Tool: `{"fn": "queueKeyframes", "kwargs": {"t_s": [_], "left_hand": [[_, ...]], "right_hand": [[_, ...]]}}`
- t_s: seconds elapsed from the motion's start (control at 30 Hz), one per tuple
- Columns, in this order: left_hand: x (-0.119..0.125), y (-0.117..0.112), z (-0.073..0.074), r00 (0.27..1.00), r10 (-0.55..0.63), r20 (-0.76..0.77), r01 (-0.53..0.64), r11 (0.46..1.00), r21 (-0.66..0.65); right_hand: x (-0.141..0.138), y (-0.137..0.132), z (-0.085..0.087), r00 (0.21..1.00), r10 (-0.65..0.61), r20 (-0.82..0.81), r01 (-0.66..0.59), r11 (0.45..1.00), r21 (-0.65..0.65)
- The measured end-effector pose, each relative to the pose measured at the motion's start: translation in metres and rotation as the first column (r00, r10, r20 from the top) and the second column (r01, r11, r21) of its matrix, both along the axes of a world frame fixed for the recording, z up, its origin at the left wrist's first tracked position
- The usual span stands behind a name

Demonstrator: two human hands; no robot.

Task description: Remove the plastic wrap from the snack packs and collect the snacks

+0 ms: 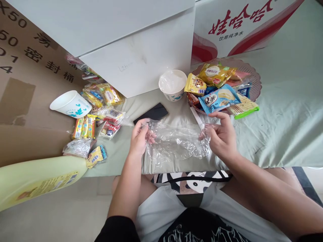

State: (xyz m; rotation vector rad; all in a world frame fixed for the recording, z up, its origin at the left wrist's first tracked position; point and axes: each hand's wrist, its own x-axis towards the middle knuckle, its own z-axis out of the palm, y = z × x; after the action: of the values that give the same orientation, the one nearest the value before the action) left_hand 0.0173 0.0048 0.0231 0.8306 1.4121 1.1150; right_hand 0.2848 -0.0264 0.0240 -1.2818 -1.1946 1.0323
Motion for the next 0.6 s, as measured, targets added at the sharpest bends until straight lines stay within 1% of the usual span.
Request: {"fn": "queueKeyframes", "kwargs": {"t_s": [0.13,0.2,0.27,0.33,0.43,0.5,0.6], "left_hand": [[0.003,0.004,0.005,0.996,0.084,0.034,-0.084,0.996,0.004],[0.004,0.006,0.007,0.987,0.129,0.091,-0.129,0.992,-0.013],[0.003,0.009,0.009,0.975,0.157,0.154,-0.15,0.987,-0.059],[0.001,0.012,0.011,0.965,0.164,0.206,-0.143,0.983,-0.117],[0.0,0.014,0.011,0.952,0.189,0.241,-0.148,0.973,-0.177],[0.0,0.015,0.011,0.948,0.221,0.23,-0.178,0.965,-0.191],[0.003,0.015,0.012,0.946,0.246,0.211,-0.206,0.959,-0.194]], "right_hand": [[-0.002,0.0,-0.003,0.994,-0.009,-0.107,0.015,0.998,0.061],[-0.003,0.0,-0.003,0.992,0.004,-0.129,0.009,0.995,0.1],[-0.003,-0.001,-0.001,0.992,0.045,-0.121,-0.027,0.99,0.14],[-0.002,-0.001,0.002,0.991,0.117,-0.068,-0.101,0.972,0.213],[0.002,0.0,0.007,0.973,0.216,0.086,-0.232,0.911,0.341],[0.005,0.002,0.009,0.951,0.259,0.168,-0.305,0.87,0.387],[0.007,0.003,0.008,0.933,0.304,0.195,-0.359,0.834,0.419]]}}
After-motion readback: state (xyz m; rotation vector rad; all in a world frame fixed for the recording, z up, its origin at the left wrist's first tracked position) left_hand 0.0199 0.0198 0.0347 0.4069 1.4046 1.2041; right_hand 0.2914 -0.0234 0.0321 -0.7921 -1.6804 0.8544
